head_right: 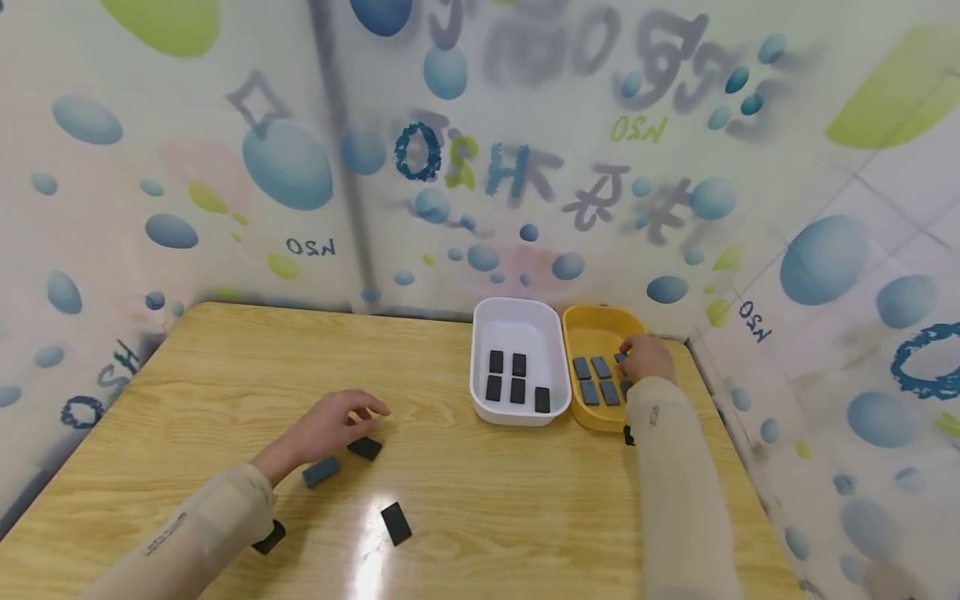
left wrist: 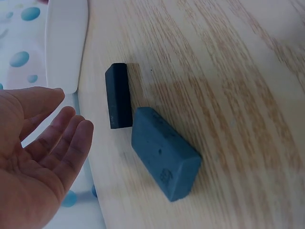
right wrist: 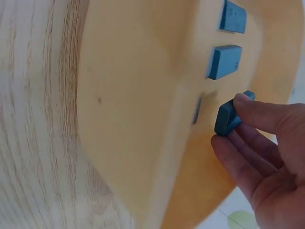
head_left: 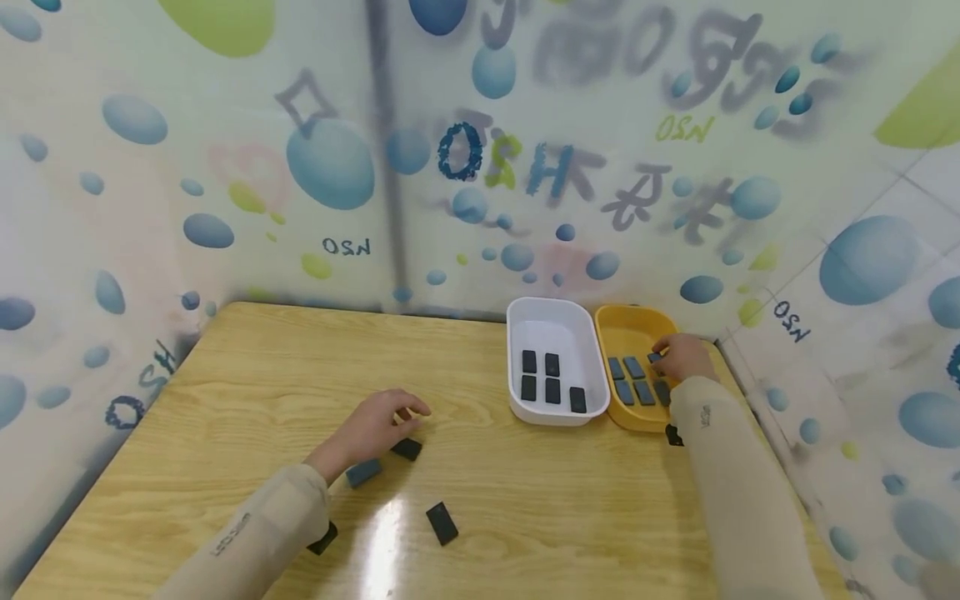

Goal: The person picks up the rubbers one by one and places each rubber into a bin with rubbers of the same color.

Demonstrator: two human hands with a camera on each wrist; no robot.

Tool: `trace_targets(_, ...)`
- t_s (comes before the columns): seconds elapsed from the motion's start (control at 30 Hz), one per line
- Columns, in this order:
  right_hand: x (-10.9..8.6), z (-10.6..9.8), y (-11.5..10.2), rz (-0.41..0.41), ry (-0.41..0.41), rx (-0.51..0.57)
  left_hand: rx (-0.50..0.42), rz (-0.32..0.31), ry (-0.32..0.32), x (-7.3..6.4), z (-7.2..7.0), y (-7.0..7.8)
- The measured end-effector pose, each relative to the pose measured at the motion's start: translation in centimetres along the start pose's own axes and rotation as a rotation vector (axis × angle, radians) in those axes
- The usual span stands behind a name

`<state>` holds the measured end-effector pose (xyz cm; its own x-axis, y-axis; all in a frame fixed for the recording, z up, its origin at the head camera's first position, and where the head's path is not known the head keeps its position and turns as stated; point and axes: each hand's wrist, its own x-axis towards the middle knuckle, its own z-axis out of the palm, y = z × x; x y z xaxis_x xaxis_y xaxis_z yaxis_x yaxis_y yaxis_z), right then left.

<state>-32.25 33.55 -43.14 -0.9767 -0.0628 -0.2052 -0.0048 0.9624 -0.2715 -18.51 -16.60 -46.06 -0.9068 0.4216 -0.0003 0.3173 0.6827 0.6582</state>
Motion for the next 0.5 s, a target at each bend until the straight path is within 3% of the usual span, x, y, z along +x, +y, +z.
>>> trace_targets(0.5,0.5,1.2,-0.7,0.036,0.005,-0.043,-0.007,-0.005,-0.008,0.0,-0.1,-0.8)
